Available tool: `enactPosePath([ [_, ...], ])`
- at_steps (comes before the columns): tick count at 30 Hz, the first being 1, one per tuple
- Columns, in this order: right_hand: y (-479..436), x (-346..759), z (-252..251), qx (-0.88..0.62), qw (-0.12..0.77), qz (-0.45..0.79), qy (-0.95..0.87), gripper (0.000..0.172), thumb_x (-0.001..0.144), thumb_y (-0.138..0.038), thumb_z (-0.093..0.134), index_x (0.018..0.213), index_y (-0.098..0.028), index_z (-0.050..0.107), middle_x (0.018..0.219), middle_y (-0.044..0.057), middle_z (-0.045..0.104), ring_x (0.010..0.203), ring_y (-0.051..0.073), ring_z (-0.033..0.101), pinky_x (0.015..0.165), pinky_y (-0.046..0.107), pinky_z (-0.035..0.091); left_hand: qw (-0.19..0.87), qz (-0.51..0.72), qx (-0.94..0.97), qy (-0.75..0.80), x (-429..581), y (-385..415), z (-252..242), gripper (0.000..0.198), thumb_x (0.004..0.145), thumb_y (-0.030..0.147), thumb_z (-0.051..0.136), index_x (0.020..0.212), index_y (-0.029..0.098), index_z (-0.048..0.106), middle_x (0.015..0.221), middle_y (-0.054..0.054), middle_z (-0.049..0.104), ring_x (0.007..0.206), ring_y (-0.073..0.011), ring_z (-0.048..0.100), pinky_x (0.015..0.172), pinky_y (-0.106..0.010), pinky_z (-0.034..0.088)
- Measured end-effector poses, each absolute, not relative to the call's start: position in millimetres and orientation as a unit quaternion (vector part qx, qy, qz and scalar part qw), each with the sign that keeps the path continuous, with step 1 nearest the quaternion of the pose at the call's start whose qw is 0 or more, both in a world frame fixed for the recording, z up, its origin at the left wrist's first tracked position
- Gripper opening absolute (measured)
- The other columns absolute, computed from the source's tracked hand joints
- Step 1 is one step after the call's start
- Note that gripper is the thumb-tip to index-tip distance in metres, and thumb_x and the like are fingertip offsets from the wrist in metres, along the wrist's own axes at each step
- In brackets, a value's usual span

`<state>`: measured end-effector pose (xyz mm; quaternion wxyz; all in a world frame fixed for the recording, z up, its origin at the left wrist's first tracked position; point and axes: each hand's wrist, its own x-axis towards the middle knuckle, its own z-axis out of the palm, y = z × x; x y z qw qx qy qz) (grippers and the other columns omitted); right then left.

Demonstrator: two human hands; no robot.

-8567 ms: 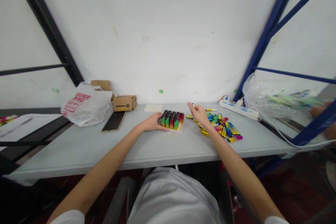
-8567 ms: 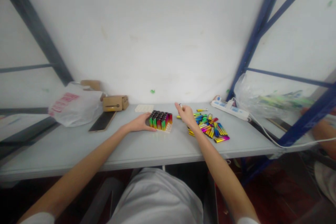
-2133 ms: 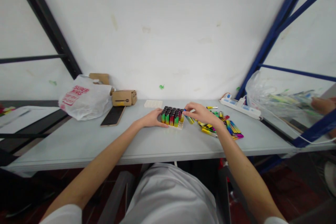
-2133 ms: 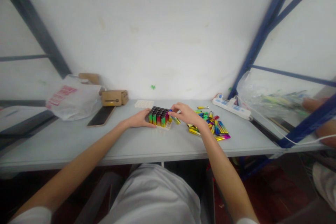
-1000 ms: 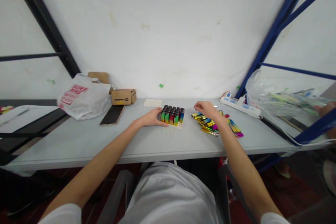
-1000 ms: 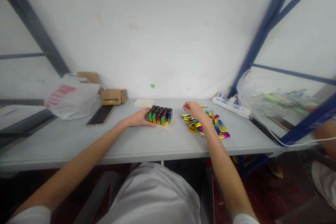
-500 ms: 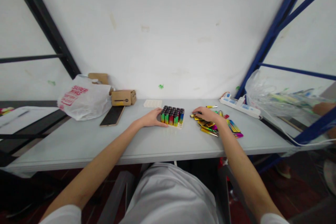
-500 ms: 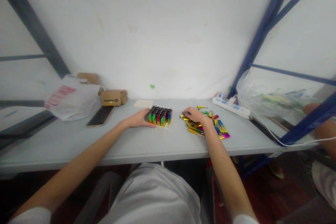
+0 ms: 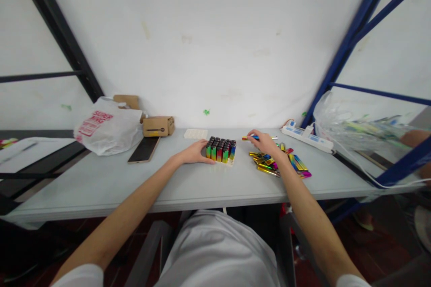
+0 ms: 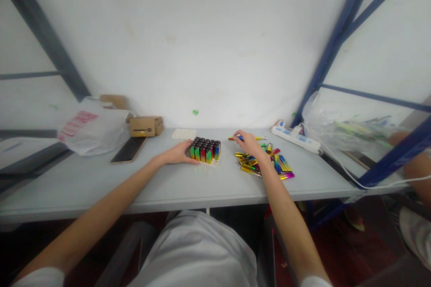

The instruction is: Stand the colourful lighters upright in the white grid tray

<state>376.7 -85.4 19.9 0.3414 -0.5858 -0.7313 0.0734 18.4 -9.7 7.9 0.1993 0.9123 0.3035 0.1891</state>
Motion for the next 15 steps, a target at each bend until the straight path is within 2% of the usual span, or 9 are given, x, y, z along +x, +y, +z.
enactPosePath([
  [4,-86.6,364.4,30.0,-0.550,0.482,0.148,-0.666,0.039,0.093,-0.056,0.064,0.103,-0.018,0.071,0.066,0.000,0.065,0.062,0.018,0.058,0.064,0.029,0.045,0.203,0.190,0.913,0.297,18.7,-9.8,8.1,0.090,0.066,0.072,0.088,0.134,0.017,0.068,0.134,-0.013,0.070,0.125,-0.0394,0.064,0.114,-0.048,0.049],
  [8,-90.4,350.6,36.6,-0.504,0.552,0.250,-0.615,0.051,0.079,-0.069,0.076,0.087,-0.018,0.068,0.069,0.000,0.062,0.065,0.016,0.055,0.062,0.028,0.046,0.203,0.199,0.912,0.296,18.8,-9.3,7.1,0.089,0.065,0.071,0.089,0.134,0.018,0.068,0.134,-0.013,0.070,0.124,-0.0393,0.065,0.113,-0.049,0.050],
  [11,-96.8,340.1,41.7,-0.481,0.553,0.303,-0.609,0.057,0.080,-0.075,0.071,0.081,-0.019,0.063,0.074,0.000,0.061,0.067,0.015,0.056,0.064,0.028,0.048,0.203,0.204,0.912,0.293,18.5,-9.0,6.4,0.089,0.065,0.071,0.089,0.133,0.017,0.069,0.133,-0.014,0.071,0.123,-0.0391,0.065,0.113,-0.049,0.050],
  [15,-108.1,325.4,47.9,-0.435,0.489,0.395,-0.645,0.056,0.086,-0.076,0.067,0.089,-0.020,0.060,0.084,0.002,0.065,0.070,0.016,0.062,0.066,0.030,0.052,0.201,0.201,0.913,0.293,18.2,-8.6,6.3,0.088,0.066,0.070,0.089,0.133,0.017,0.069,0.133,-0.014,0.071,0.121,-0.0384,0.066,0.112,-0.049,0.051],
])
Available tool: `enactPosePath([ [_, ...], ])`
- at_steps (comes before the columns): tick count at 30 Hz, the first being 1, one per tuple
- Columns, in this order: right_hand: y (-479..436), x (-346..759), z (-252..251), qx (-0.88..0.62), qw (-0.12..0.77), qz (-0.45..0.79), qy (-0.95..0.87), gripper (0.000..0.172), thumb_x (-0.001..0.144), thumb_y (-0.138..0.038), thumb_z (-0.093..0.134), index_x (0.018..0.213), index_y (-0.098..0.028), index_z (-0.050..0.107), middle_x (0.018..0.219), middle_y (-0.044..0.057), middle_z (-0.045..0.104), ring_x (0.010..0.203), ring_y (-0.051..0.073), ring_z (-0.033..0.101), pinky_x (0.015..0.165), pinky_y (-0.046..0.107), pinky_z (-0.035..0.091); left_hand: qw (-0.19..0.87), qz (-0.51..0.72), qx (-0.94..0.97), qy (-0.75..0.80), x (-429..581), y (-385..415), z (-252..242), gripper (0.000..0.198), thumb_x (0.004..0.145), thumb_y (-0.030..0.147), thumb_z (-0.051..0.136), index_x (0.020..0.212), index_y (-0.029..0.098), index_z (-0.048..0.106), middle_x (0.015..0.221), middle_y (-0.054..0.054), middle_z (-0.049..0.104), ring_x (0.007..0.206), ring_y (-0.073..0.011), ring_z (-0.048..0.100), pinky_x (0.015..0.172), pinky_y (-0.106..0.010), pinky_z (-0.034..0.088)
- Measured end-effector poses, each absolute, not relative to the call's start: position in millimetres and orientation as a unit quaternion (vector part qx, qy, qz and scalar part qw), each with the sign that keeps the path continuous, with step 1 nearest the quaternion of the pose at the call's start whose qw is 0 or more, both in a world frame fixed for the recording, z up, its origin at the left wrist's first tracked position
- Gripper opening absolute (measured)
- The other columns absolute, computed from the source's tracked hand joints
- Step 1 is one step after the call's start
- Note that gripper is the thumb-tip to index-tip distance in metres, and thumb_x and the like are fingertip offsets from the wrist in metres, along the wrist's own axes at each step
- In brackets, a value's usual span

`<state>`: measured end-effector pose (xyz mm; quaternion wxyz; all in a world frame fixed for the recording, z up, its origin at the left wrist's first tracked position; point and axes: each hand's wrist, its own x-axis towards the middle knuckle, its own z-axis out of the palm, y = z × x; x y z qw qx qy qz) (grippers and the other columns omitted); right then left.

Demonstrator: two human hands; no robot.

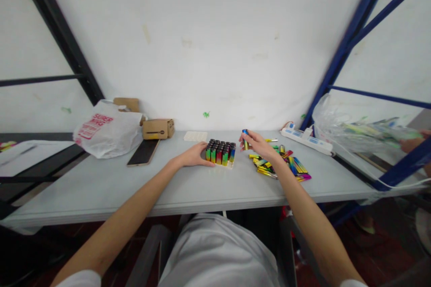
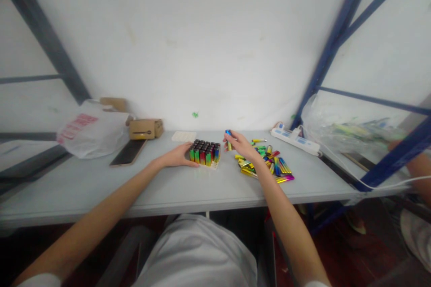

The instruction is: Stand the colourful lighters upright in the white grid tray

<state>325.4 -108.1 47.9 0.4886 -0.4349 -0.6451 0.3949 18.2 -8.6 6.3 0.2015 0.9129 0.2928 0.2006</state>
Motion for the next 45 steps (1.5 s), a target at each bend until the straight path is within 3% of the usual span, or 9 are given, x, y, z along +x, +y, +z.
enactPosePath([
  [3,-113.1,315.0,47.8,-0.402,0.449,0.434,-0.670,0.052,0.092,-0.073,0.062,0.095,-0.022,0.056,0.078,-0.001,0.063,0.063,0.014,0.057,0.059,0.028,0.050,0.202,0.197,0.915,0.289,18.6,-8.3,6.6,0.088,0.067,0.070,0.089,0.135,0.017,0.068,0.134,-0.014,0.070,0.121,-0.0380,0.066,0.112,-0.048,0.050],
  [7,-109.5,306.9,40.6,-0.395,0.467,0.445,-0.654,0.051,0.089,-0.072,0.068,0.097,-0.024,0.054,0.062,-0.010,0.040,0.052,0.010,0.036,0.048,0.022,0.034,0.203,0.197,0.914,0.290,19.1,-8.7,7.3,0.091,0.065,0.071,0.089,0.134,0.016,0.067,0.135,-0.015,0.069,0.126,-0.0389,0.064,0.114,-0.048,0.049],
  [9,-105.8,305.3,37.2,-0.408,0.473,0.462,-0.630,0.055,0.087,-0.076,0.067,0.090,-0.024,0.053,0.062,-0.011,0.031,0.051,0.009,0.028,0.047,0.021,0.027,0.204,0.200,0.913,0.290,19.2,-9.4,7.6,0.091,0.065,0.071,0.089,0.134,0.017,0.068,0.135,-0.015,0.069,0.126,-0.0390,0.064,0.114,-0.048,0.049],
  [14,-102.7,300.5,36.2,-0.519,0.449,0.486,-0.541,0.066,0.093,-0.085,0.038,0.067,-0.024,0.040,0.053,-0.009,0.024,0.044,0.008,0.018,0.043,0.023,0.015,0.203,0.201,0.910,0.302,19.2,-11.3,8.6,0.090,0.064,0.072,0.089,0.132,0.017,0.069,0.133,-0.015,0.070,0.122,-0.0395,0.065,0.112,-0.048,0.051],
  [20,-103.6,294.4,34.7,-0.559,0.473,0.443,-0.517,0.046,0.094,-0.055,0.045,0.060,-0.027,0.033,0.047,-0.008,0.025,0.041,0.008,0.016,0.041,0.025,0.013,0.203,0.196,0.909,0.307,19.5,-12.4,9.9,0.089,0.063,0.071,0.089,0.132,0.017,0.069,0.132,-0.014,0.071,0.119,-0.0389,0.066,0.111,-0.049,0.051],
  [24,-102.4,296.2,31.9,-0.552,0.473,0.432,-0.535,0.041,0.093,-0.046,0.043,0.059,-0.026,0.034,0.046,-0.007,0.026,0.040,0.009,0.018,0.040,0.025,0.014,0.199,0.195,0.908,0.312,19.4,-12.5,10.0,0.092,0.063,0.073,0.088,0.132,0.015,0.069,0.133,-0.015,0.070,0.120,-0.0396,0.066,0.111,-0.047,0.050],
  [33,-101.1,294.7,34.7,-0.562,0.484,0.436,-0.511,0.050,0.095,-0.060,0.044,0.061,-0.025,0.038,0.047,-0.007,0.030,0.039,0.008,0.020,0.039,0.024,0.016,0.204,0.197,0.911,0.300,18.9,-10.3,8.8,0.091,0.064,0.071,0.089,0.134,0.017,0.068,0.135,-0.015,0.070,0.124,-0.0398,0.065,0.114,-0.048,0.049],
  [40,-98.4,298.9,28.2,-0.551,0.480,0.400,-0.552,0.042,0.094,-0.048,0.041,0.059,-0.025,0.038,0.045,-0.006,0.029,0.039,0.009,0.022,0.039,0.025,0.016,0.209,0.196,0.908,0.306,19.0,-12.4,11.1,0.091,0.064,0.072,0.088,0.133,0.017,0.068,0.133,-0.015,0.070,0.124,-0.0406,0.065,0.113,-0.050,0.050],
  [45,-98.1,299.3,27.7,-0.548,0.467,0.412,-0.559,0.046,0.096,-0.053,0.041,0.060,-0.025,0.038,0.046,-0.006,0.029,0.040,0.009,0.021,0.040,0.025,0.016,0.205,0.198,0.909,0.303,18.8,-12.2,10.6,0.090,0.064,0.071,0.089,0.134,0.018,0.068,0.134,-0.014,0.070,0.122,-0.0397,0.066,0.112,-0.050,0.050],
])
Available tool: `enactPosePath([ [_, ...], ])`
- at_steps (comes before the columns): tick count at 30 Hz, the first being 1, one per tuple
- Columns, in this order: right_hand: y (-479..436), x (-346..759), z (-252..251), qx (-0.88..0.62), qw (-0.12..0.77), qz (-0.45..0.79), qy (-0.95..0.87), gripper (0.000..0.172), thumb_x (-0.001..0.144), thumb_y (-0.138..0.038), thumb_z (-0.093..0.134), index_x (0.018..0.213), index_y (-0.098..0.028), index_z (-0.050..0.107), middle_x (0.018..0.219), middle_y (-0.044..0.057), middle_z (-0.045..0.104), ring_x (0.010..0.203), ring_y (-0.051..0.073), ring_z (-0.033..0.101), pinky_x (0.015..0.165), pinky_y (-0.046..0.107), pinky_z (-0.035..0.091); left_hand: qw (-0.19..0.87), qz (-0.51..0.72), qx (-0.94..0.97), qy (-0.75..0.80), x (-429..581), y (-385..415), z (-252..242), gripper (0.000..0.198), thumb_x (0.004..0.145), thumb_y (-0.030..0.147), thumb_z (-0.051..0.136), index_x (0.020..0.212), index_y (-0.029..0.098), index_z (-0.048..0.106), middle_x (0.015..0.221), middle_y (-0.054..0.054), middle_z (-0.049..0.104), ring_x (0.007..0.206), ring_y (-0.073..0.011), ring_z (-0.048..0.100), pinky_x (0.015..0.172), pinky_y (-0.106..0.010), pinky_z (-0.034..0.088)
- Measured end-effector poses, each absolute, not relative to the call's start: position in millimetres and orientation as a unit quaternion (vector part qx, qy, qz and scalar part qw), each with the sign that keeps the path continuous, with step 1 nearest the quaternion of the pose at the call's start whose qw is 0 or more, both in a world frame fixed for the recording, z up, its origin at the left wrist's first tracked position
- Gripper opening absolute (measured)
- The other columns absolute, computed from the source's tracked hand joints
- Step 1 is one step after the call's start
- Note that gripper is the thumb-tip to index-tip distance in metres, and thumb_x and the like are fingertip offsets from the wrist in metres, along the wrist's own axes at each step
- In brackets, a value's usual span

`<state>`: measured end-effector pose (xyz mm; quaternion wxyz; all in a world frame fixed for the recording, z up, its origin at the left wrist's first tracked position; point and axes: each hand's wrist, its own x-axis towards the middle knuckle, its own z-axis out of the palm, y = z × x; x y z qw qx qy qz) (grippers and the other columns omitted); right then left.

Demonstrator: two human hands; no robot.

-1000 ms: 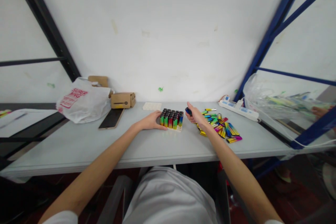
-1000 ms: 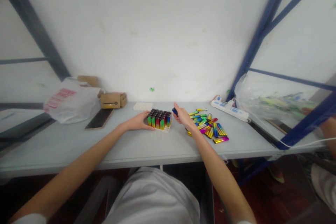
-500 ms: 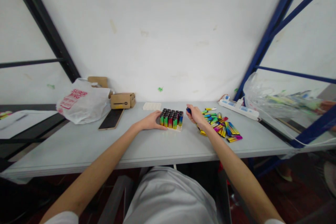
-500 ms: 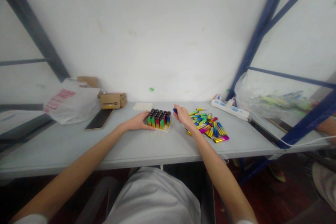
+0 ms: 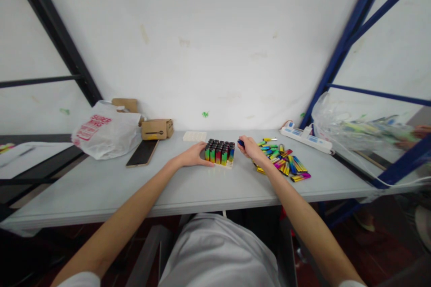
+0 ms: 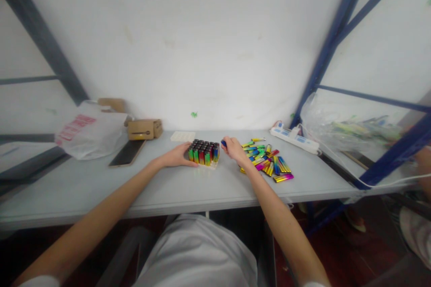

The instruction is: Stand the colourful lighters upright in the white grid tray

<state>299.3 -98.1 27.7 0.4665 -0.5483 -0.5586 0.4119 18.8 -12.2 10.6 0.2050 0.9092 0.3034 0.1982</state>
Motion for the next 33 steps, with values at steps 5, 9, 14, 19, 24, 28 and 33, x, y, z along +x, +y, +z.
enactPosePath([
  [5,-95.3,301.4,30.9,-0.530,0.465,0.446,-0.552,0.064,0.096,-0.078,0.038,0.065,-0.023,0.047,0.050,-0.008,0.026,0.042,0.009,0.021,0.042,0.024,0.017,0.206,0.193,0.911,0.302,18.7,-11.5,9.8,0.090,0.065,0.070,0.089,0.134,0.017,0.068,0.133,-0.014,0.070,0.122,-0.0399,0.065,0.112,-0.050,0.050],
  [9,-102.6,308.1,45.2,-0.452,0.466,0.446,-0.616,0.065,0.093,-0.082,0.046,0.087,-0.020,0.062,0.059,-0.006,0.037,0.047,0.010,0.030,0.045,0.023,0.026,0.207,0.192,0.910,0.302,18.8,-10.9,8.9,0.091,0.065,0.070,0.089,0.135,0.016,0.067,0.136,-0.015,0.069,0.123,-0.0399,0.065,0.114,-0.050,0.049],
  [14,-127.3,317.2,73.5,-0.419,0.369,0.374,-0.741,0.055,0.099,-0.073,0.051,0.082,-0.021,0.059,0.067,-0.002,0.050,0.061,0.013,0.047,0.060,0.026,0.044,0.204,0.190,0.910,0.306,18.8,-11.2,8.8,0.092,0.064,0.073,0.088,0.135,0.019,0.067,0.134,-0.014,0.070,0.122,-0.0394,0.065,0.112,-0.050,0.050],
  [19,-137.3,320.6,81.4,-0.400,0.346,0.373,-0.762,0.042,0.092,-0.062,0.069,0.100,-0.021,0.062,0.084,0.001,0.065,0.075,0.016,0.060,0.072,0.029,0.050,0.206,0.190,0.909,0.309,18.7,-11.5,8.8,0.091,0.064,0.072,0.088,0.134,0.018,0.067,0.133,-0.014,0.070,0.121,-0.0395,0.066,0.111,-0.049,0.051],
  [24,-130.1,319.5,72.6,-0.428,0.356,0.302,-0.774,0.036,0.089,-0.054,0.074,0.095,-0.021,0.063,0.092,0.004,0.071,0.086,0.020,0.066,0.076,0.030,0.051,0.201,0.184,0.910,0.312,18.4,-9.8,7.4,0.093,0.065,0.074,0.087,0.135,0.017,0.065,0.134,-0.015,0.069,0.123,-0.0401,0.065,0.111,-0.050,0.050],
  [28,-124.1,315.0,65.9,-0.464,0.317,0.224,-0.796,0.030,0.091,-0.050,0.072,0.092,-0.021,0.064,0.074,0.001,0.072,0.069,0.018,0.065,0.067,0.029,0.047,0.199,0.181,0.912,0.309,18.2,-8.6,6.4,0.093,0.066,0.075,0.086,0.136,0.018,0.065,0.134,-0.015,0.069,0.123,-0.0395,0.065,0.112,-0.050,0.050],
  [33,-120.1,309.8,58.8,-0.478,0.311,0.244,-0.784,0.031,0.092,-0.050,0.072,0.087,-0.023,0.057,0.065,0.001,0.074,0.060,0.020,0.069,0.064,0.029,0.048,0.200,0.184,0.911,0.309,18.2,-8.8,6.4,0.095,0.065,0.072,0.088,0.137,0.015,0.064,0.137,-0.017,0.068,0.126,-0.0402,0.064,0.113,-0.050,0.049],
])
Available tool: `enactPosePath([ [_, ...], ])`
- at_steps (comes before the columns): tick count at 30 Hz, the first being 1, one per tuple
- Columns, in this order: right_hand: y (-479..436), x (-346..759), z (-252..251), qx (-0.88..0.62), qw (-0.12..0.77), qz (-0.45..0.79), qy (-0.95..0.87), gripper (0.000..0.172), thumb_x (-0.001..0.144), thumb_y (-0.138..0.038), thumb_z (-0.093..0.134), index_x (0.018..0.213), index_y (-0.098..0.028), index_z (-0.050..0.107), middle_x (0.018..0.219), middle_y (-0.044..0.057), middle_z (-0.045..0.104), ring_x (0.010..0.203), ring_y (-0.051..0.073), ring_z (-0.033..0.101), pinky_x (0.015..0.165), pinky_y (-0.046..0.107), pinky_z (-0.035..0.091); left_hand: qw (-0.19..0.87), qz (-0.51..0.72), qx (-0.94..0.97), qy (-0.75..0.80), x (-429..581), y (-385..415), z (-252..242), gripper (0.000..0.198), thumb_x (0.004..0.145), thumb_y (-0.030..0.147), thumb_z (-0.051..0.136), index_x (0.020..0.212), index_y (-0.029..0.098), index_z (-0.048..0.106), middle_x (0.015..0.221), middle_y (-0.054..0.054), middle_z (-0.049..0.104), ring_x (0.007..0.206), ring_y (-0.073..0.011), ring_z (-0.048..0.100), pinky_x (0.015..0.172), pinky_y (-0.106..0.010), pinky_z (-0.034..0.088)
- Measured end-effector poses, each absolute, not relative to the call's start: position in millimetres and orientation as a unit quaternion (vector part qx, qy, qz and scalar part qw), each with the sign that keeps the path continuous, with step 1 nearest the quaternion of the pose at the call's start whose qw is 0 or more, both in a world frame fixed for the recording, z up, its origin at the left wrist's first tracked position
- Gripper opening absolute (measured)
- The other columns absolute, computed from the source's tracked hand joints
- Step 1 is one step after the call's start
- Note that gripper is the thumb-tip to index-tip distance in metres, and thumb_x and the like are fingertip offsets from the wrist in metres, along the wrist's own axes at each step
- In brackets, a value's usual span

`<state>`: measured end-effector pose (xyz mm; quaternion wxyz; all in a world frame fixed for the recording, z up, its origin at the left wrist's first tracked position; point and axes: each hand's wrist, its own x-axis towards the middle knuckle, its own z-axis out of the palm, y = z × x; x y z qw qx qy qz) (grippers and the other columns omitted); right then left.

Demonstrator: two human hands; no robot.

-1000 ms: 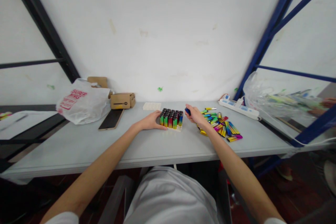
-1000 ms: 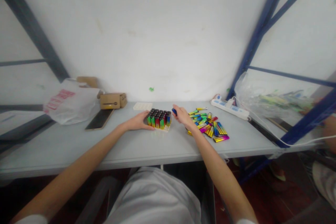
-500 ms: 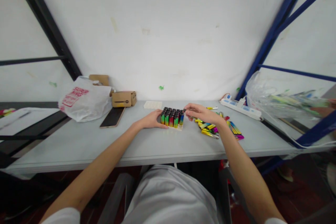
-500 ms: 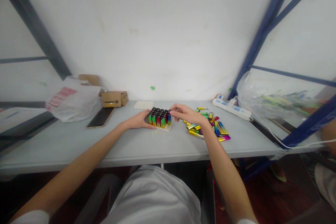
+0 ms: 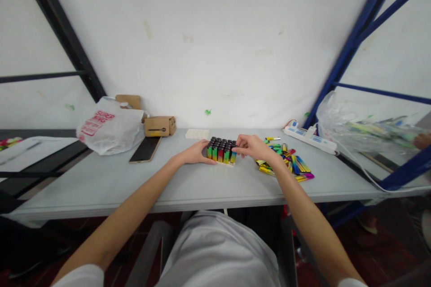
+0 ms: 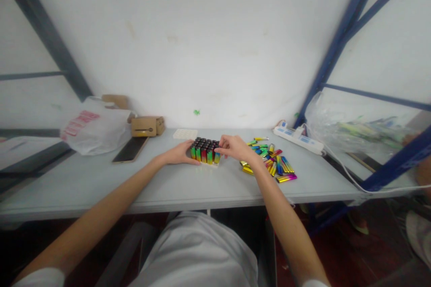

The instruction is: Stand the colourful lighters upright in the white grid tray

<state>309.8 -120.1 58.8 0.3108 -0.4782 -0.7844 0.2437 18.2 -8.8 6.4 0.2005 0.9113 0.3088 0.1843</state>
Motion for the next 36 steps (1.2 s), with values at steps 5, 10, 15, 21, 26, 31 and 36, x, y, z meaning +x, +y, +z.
enactPosePath([
  [5,-121.8,309.3,59.9,-0.488,0.292,0.251,-0.784,0.032,0.091,-0.049,0.073,0.085,-0.023,0.055,0.066,0.002,0.076,0.062,0.021,0.073,0.065,0.029,0.051,0.203,0.191,0.910,0.306,18.8,-9.6,6.1,0.093,0.065,0.070,0.089,0.136,0.015,0.065,0.136,-0.016,0.069,0.126,-0.0401,0.064,0.114,-0.050,0.049],
  [10,-126.7,310.6,66.2,-0.495,0.255,0.247,-0.793,0.027,0.092,-0.042,0.073,0.085,-0.024,0.054,0.066,0.001,0.076,0.063,0.020,0.073,0.065,0.028,0.051,0.209,0.199,0.912,0.292,18.9,-8.9,5.4,0.092,0.065,0.070,0.089,0.136,0.016,0.066,0.138,-0.015,0.068,0.128,-0.0396,0.063,0.116,-0.049,0.047],
  [15,-126.6,307.1,66.4,-0.516,0.236,0.221,-0.793,0.029,0.092,-0.038,0.075,0.079,-0.023,0.053,0.064,0.000,0.075,0.058,0.018,0.071,0.064,0.027,0.049,0.214,0.201,0.910,0.293,18.8,-8.5,5.8,0.091,0.065,0.069,0.090,0.136,0.018,0.066,0.138,-0.015,0.069,0.127,-0.0397,0.063,0.115,-0.051,0.047],
  [21,-126.5,313.7,69.5,-0.522,0.211,0.229,-0.794,0.044,0.089,-0.061,0.075,0.077,-0.020,0.063,0.066,0.004,0.075,0.056,0.018,0.069,0.059,0.027,0.047,0.207,0.192,0.914,0.292,18.2,-7.3,4.9,0.093,0.065,0.072,0.088,0.137,0.018,0.065,0.139,-0.015,0.068,0.129,-0.0395,0.062,0.115,-0.049,0.047],
  [26,-119.3,359.7,72.3,-0.584,0.220,0.141,-0.768,0.043,0.107,-0.049,0.052,0.090,-0.017,0.074,0.083,0.009,0.081,0.074,0.020,0.075,0.075,0.029,0.052,0.208,0.193,0.912,0.295,18.4,-7.4,4.6,0.091,0.066,0.072,0.088,0.135,0.017,0.066,0.139,-0.015,0.067,0.129,-0.0391,0.062,0.115,-0.048,0.047],
  [31,-105.0,402.7,54.6,-0.652,0.119,0.015,-0.749,0.031,0.100,-0.028,0.065,0.124,-0.014,0.078,0.121,0.017,0.080,0.111,0.029,0.075,0.099,0.035,0.053,0.213,0.187,0.909,0.305,18.4,-7.9,5.1,0.092,0.065,0.071,0.089,0.136,0.017,0.066,0.142,-0.016,0.065,0.129,-0.0395,0.062,0.116,-0.049,0.046],
  [36,-94.6,411.0,37.6,-0.655,0.069,0.049,-0.751,0.036,0.094,-0.025,0.072,0.128,-0.016,0.079,0.134,0.015,0.075,0.123,0.031,0.071,0.106,0.035,0.051,0.218,0.194,0.908,0.301,18.2,-8.1,4.9,0.092,0.065,0.069,0.090,0.137,0.017,0.067,0.142,-0.017,0.066,0.130,-0.0398,0.062,0.117,-0.050,0.046],
])
